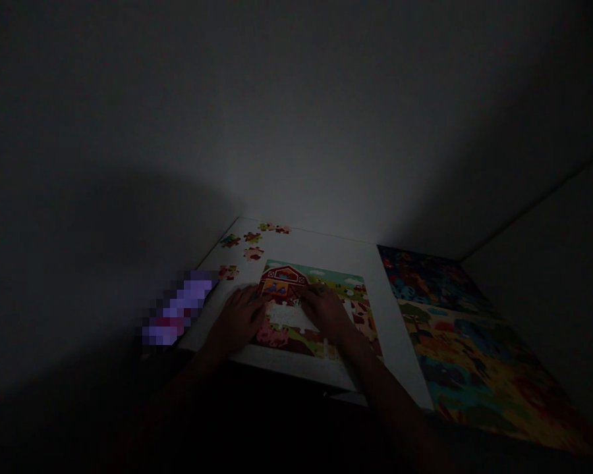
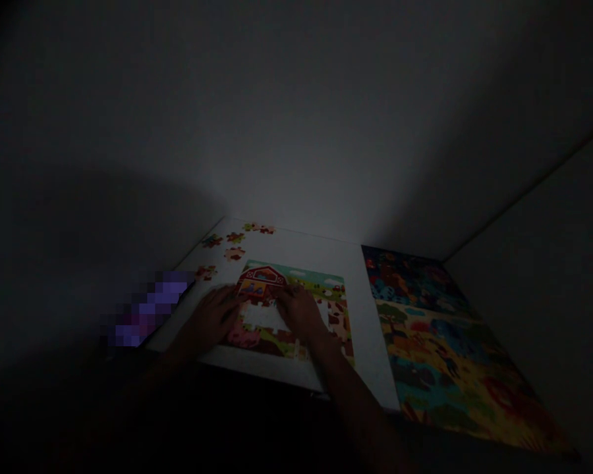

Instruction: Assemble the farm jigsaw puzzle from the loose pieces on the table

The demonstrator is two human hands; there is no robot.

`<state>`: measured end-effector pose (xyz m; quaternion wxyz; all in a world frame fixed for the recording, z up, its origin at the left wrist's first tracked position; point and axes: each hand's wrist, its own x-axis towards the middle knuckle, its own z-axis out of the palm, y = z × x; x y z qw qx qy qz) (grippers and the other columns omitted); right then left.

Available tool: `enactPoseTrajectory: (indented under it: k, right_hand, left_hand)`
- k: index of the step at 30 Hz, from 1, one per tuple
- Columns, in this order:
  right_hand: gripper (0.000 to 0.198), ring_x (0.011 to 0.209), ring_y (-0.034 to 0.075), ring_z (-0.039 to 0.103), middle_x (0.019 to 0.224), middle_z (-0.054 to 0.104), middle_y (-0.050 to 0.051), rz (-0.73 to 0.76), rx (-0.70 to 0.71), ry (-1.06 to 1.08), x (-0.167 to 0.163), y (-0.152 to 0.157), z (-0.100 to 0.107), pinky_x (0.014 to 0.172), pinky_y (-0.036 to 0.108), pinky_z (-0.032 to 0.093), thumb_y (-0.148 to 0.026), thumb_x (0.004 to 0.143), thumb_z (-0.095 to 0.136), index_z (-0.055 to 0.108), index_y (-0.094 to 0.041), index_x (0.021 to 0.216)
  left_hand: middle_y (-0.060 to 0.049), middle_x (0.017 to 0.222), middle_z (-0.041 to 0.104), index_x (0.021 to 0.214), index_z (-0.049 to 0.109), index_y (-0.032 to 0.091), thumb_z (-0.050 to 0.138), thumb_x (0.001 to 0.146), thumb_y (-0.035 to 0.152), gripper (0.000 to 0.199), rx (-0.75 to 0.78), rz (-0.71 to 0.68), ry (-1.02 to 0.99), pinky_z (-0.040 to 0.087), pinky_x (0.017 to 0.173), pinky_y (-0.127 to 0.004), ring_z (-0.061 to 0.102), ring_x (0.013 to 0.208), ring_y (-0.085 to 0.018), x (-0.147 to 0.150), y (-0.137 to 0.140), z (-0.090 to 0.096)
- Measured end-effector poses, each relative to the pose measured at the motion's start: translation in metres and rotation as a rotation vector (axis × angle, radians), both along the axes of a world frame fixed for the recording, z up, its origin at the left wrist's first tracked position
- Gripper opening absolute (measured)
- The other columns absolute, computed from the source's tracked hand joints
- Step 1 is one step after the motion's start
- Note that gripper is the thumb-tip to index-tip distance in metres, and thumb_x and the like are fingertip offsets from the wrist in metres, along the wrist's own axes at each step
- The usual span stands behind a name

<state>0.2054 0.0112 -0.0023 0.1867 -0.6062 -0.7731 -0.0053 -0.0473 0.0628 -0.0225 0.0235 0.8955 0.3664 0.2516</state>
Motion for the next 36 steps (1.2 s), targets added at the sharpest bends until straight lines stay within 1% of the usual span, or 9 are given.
enactPoseTrajectory:
  k: [3,8,13,18,22,24,28,33,36]
  right_hand:
    - [0.034,0.107,0.026,0.057,0.113,0.065,0.013,-0.036,-0.012,-0.017,0.001,-0.001,-0.002,0.096,0.042,0.044,-0.023,0.094,0.052,0.065,-0.024,0.125]
    - [0.035,0.113,0.027,0.055,0.12,0.063,0.014,0.045,-0.026,-0.035,0.001,-0.003,-0.001,0.098,0.043,0.043,-0.024,0.096,0.05,0.063,-0.024,0.128]
    - [0.035,0.11,0.029,0.057,0.119,0.064,0.015,0.019,-0.048,-0.059,-0.002,-0.004,0.003,0.097,0.044,0.044,-0.021,0.094,0.052,0.064,-0.021,0.127]
    - [0.042,0.117,0.028,0.054,0.136,0.056,0.014,0.114,-0.022,-0.052,-0.009,-0.005,0.004,0.1,0.043,0.043,-0.02,0.093,0.051,0.057,-0.021,0.135]
    - [0.038,0.111,0.027,0.057,0.121,0.064,0.014,-0.034,-0.1,-0.083,-0.004,-0.006,0.008,0.098,0.04,0.044,-0.023,0.096,0.047,0.061,-0.023,0.131]
    - [0.039,0.111,0.026,0.057,0.119,0.064,0.014,-0.07,-0.118,-0.111,-0.001,-0.006,0.01,0.097,0.039,0.043,-0.022,0.097,0.046,0.06,-0.023,0.134]
    - [0.042,0.117,0.025,0.054,0.126,0.062,0.013,0.02,-0.093,-0.114,-0.003,-0.005,0.009,0.101,0.038,0.042,-0.019,0.096,0.047,0.058,-0.023,0.136]
    - [0.037,0.112,0.026,0.056,0.12,0.065,0.014,-0.01,-0.065,-0.093,-0.008,-0.004,0.006,0.099,0.039,0.043,-0.023,0.097,0.046,0.062,-0.019,0.13]
    - [0.037,0.114,0.027,0.055,0.126,0.063,0.015,0.065,-0.022,-0.08,-0.008,-0.005,0.007,0.099,0.04,0.043,-0.025,0.098,0.046,0.061,-0.017,0.131]
  left_hand:
    - [-0.009,0.138,0.056,0.126,0.064,0.025,0.043,0.098,0.027,0.035,0.005,0.015,0.005,0.038,0.111,-0.051,0.048,0.13,-0.025,0.0,-0.001,0.0]
    - [-0.009,0.137,0.056,0.125,0.065,0.025,0.044,0.097,0.027,0.034,0.001,0.028,0.027,0.038,0.111,-0.051,0.048,0.129,-0.026,0.0,-0.002,-0.001]
    - [-0.009,0.138,0.055,0.125,0.065,0.024,0.044,0.098,0.025,0.035,0.004,0.022,0.028,0.037,0.113,-0.049,0.047,0.13,-0.024,0.0,-0.002,-0.001]
    - [-0.01,0.139,0.054,0.128,0.063,0.024,0.043,0.098,0.025,0.036,0.004,0.025,0.057,0.037,0.112,-0.049,0.047,0.131,-0.024,-0.001,-0.002,-0.002]
    - [-0.01,0.141,0.052,0.129,0.062,0.024,0.042,0.098,0.026,0.037,-0.007,0.027,0.073,0.037,0.112,-0.049,0.047,0.131,-0.025,-0.001,-0.001,-0.004]
    - [-0.011,0.141,0.052,0.129,0.062,0.023,0.042,0.098,0.026,0.037,-0.012,0.029,0.077,0.037,0.112,-0.049,0.047,0.131,-0.026,-0.002,-0.001,-0.005]
    - [-0.011,0.141,0.052,0.128,0.062,0.022,0.042,0.098,0.026,0.037,-0.01,0.041,0.06,0.037,0.112,-0.049,0.047,0.131,-0.026,0.0,-0.003,-0.004]
    - [-0.01,0.141,0.052,0.13,0.061,0.023,0.043,0.097,0.025,0.037,-0.02,0.028,0.036,0.036,0.112,-0.05,0.046,0.131,-0.025,0.001,-0.004,-0.002]
    - [-0.01,0.14,0.053,0.129,0.061,0.023,0.044,0.097,0.025,0.037,-0.018,0.021,0.028,0.037,0.111,-0.049,0.046,0.131,-0.025,0.0,-0.004,-0.003]
